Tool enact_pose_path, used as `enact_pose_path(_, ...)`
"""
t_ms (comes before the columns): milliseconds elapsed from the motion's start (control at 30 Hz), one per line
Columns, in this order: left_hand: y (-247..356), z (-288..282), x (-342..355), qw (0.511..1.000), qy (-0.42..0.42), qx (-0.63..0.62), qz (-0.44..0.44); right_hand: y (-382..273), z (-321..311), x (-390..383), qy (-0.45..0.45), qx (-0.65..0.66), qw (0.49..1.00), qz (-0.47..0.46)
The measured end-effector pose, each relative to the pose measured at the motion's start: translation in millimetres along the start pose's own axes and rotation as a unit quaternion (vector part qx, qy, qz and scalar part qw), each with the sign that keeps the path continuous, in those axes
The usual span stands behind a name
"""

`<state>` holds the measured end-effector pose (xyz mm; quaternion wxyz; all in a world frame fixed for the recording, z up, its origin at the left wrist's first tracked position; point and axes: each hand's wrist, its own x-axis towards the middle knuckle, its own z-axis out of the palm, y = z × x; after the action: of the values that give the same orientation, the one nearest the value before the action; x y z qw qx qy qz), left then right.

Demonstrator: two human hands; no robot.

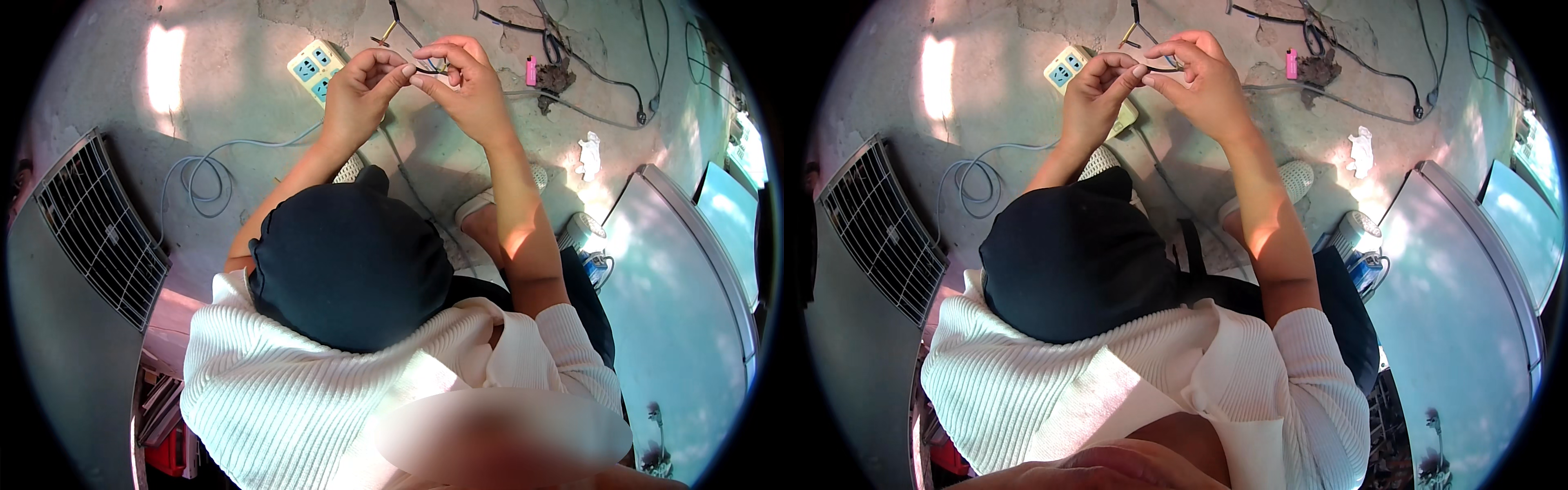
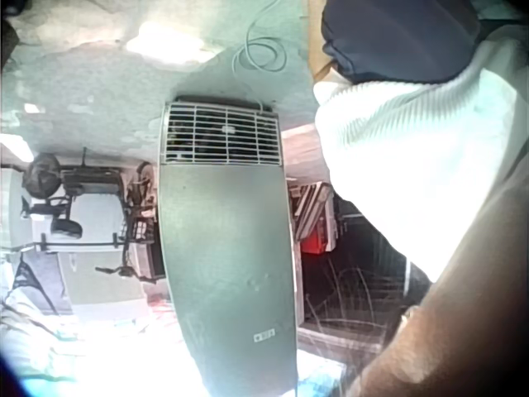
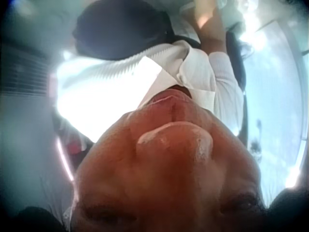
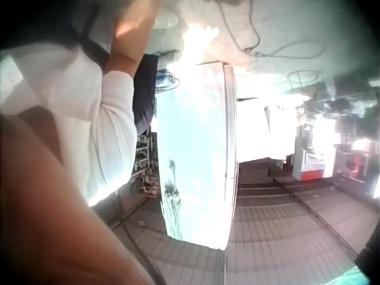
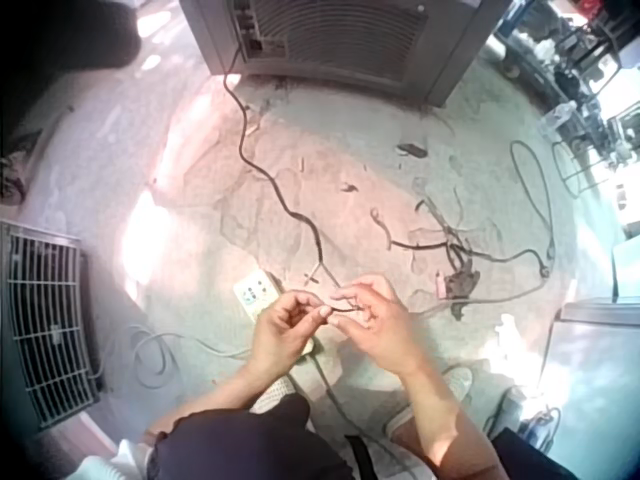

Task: The person connects electrical wires by stripping them, twisting the copper ends together, and securing the connection with electrical tape.

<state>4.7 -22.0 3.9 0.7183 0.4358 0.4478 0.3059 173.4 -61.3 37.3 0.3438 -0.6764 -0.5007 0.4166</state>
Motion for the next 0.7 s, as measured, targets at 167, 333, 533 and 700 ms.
enact_pose_path(167, 5, -1, 1, 0.998, 0.000, 0.052, 0.032, 14, 5, 4, -0.003, 0.034, 0.999, 0.008)
enact_pose_path(333, 2, -2, 4, 0.990, 0.040, 0.116, 0.067, 29, 9, 6, -0.001, 0.051, 0.998, -0.039)
enact_pose_path(533, -2, -11, 33, 0.990, 0.100, 0.050, 0.090, 29, 12, 7, -0.046, 0.124, 0.990, 0.050)
enact_pose_path(700, 1, -38, 57, 0.984, 0.064, 0.162, 0.029, 26, 6, 6, -0.050, 0.131, 0.989, 0.058)
